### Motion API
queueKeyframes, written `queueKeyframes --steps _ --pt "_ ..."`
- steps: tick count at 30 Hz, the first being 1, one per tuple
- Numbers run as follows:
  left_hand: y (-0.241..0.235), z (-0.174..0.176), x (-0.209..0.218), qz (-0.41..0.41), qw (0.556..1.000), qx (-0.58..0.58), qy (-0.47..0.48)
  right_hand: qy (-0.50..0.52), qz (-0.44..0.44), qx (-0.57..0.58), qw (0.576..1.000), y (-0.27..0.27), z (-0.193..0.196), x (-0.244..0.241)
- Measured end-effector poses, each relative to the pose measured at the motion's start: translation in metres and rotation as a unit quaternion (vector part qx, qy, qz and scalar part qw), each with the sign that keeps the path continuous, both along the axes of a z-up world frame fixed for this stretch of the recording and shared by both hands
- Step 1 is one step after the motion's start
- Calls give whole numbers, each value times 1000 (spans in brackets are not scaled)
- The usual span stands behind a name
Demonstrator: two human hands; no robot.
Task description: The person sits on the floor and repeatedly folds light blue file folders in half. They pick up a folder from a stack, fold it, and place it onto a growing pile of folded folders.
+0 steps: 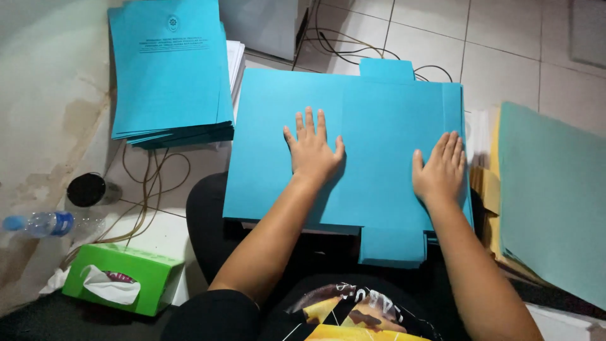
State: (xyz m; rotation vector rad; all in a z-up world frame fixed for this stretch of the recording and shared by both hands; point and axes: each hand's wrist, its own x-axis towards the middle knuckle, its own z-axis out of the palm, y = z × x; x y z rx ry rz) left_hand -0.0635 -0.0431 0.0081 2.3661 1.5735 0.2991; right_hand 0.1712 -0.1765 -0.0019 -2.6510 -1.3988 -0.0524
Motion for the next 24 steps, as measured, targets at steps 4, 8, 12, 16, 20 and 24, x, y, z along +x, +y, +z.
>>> queueKeyframes --steps 4,8,12,16,20,24 --pt "-2 -4 1 2 1000 3 6 -14 37 2 999 -69 -4 -47" --pt "-3 -2 -1 0 1000 3 9 -64 89 17 994 -88 -19 -95" --pt "-2 -1 -1 -12 1000 1 25 -98 223 41 969 -69 -26 -133" --pt "1 1 -3 -24 999 -14 39 -12 230 -32 973 -63 0 -98" --pt "-3 -10 6 -84 995 26 40 -33 111 26 993 -64 -14 -70" --pt "24 -33 31 -183 981 48 38 -61 103 42 992 -62 -13 -71"
